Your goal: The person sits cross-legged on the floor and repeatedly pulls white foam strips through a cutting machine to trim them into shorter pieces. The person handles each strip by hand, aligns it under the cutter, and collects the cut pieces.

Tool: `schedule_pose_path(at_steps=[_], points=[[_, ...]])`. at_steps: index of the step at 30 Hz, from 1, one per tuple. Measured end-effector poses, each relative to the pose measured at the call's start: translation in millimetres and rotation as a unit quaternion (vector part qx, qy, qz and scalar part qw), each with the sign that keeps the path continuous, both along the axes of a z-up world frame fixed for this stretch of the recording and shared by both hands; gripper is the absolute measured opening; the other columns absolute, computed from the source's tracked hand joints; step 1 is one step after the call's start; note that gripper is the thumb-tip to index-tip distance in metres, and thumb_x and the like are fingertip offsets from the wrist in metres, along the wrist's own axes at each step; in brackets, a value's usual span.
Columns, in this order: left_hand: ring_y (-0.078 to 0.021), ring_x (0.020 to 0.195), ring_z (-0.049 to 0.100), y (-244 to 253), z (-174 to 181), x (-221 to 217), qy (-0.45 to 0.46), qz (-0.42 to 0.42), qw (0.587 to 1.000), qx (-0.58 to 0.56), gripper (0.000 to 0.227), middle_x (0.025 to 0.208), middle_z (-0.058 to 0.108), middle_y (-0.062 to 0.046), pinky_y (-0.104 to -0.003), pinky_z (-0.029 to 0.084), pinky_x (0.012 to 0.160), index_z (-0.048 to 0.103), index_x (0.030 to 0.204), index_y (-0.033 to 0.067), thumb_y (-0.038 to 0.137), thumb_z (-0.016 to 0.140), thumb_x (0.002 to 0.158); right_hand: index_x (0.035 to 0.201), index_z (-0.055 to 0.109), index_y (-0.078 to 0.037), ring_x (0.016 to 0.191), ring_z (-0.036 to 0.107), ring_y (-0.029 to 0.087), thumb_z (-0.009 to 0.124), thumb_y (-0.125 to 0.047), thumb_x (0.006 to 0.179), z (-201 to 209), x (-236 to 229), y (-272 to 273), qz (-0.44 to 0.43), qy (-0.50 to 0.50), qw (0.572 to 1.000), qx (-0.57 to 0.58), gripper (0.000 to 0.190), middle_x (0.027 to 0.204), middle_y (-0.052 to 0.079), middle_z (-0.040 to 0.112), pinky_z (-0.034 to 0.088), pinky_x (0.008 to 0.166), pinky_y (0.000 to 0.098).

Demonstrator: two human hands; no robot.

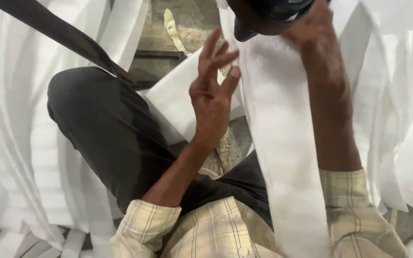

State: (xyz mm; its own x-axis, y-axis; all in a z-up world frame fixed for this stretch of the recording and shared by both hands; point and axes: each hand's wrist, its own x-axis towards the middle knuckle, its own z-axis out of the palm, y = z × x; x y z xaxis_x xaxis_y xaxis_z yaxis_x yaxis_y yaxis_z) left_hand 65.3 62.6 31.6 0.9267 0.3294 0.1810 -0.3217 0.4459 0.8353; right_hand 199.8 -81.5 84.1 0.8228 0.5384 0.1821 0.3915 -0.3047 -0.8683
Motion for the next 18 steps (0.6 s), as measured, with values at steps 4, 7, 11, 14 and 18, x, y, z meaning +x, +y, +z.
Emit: schedule_pose_path(at_steps=[4, 7, 11, 14, 18], points=[[-0.0340, 0.157, 0.040, -17, -5, -26, 0.055, -0.026, 0.998, 0.016, 0.027, 0.173, 0.029, -0.010, -0.050, 0.047, 0.128, 0.069, 0.127, 0.0139, 0.001, 0.063, 0.104, 0.165, 0.029, -0.004, 0.161, 0.026, 0.028, 0.068, -0.028, 0.090, -2, -30, -33, -0.019, 0.043, 0.998, 0.030, 0.088, 0.167, 0.017, 0.034, 0.015, 0.135, 0.0384], [-0.0351, 0.156, 0.040, -29, -8, -40, 0.080, -0.056, 0.995, 0.026, 0.025, 0.172, 0.029, -0.013, -0.050, 0.046, 0.127, 0.070, 0.126, 0.0085, 0.001, 0.062, 0.104, 0.166, 0.025, -0.003, 0.167, 0.016, 0.029, 0.068, -0.026, 0.090, -8, -51, -51, -0.040, 0.054, 0.997, 0.044, 0.091, 0.174, 0.018, 0.026, 0.008, 0.139, 0.0383], [-0.0347, 0.154, 0.039, -43, -18, -63, 0.095, -0.085, 0.992, 0.014, 0.019, 0.171, 0.027, -0.013, -0.051, 0.048, 0.123, 0.071, 0.120, 0.0045, 0.006, 0.062, 0.103, 0.166, 0.024, -0.002, 0.166, 0.019, 0.032, 0.069, -0.032, 0.089, -13, -82, -67, -0.074, 0.098, 0.992, 0.018, 0.094, 0.174, 0.018, 0.025, 0.013, 0.138, 0.0411], [-0.0356, 0.154, 0.040, -54, -23, -78, 0.096, -0.100, 0.990, 0.038, 0.018, 0.171, 0.028, -0.014, -0.051, 0.043, 0.126, 0.071, 0.120, 0.0027, 0.009, 0.063, 0.105, 0.166, 0.021, 0.000, 0.167, 0.017, 0.033, 0.068, -0.029, 0.091, -11, -101, -77, -0.083, 0.131, 0.987, 0.036, 0.093, 0.175, 0.019, 0.024, 0.012, 0.138, 0.0425], [-0.0348, 0.153, 0.039, -64, -27, -95, 0.123, -0.154, 0.980, -0.022, 0.016, 0.170, 0.030, -0.013, -0.051, 0.043, 0.123, 0.073, 0.116, 0.0060, 0.011, 0.065, 0.103, 0.165, 0.020, 0.002, 0.166, 0.015, 0.032, 0.064, -0.017, 0.094, -6, -130, -88, -0.092, 0.171, 0.979, 0.061, 0.086, 0.174, 0.019, 0.023, 0.011, 0.136, 0.0423]])
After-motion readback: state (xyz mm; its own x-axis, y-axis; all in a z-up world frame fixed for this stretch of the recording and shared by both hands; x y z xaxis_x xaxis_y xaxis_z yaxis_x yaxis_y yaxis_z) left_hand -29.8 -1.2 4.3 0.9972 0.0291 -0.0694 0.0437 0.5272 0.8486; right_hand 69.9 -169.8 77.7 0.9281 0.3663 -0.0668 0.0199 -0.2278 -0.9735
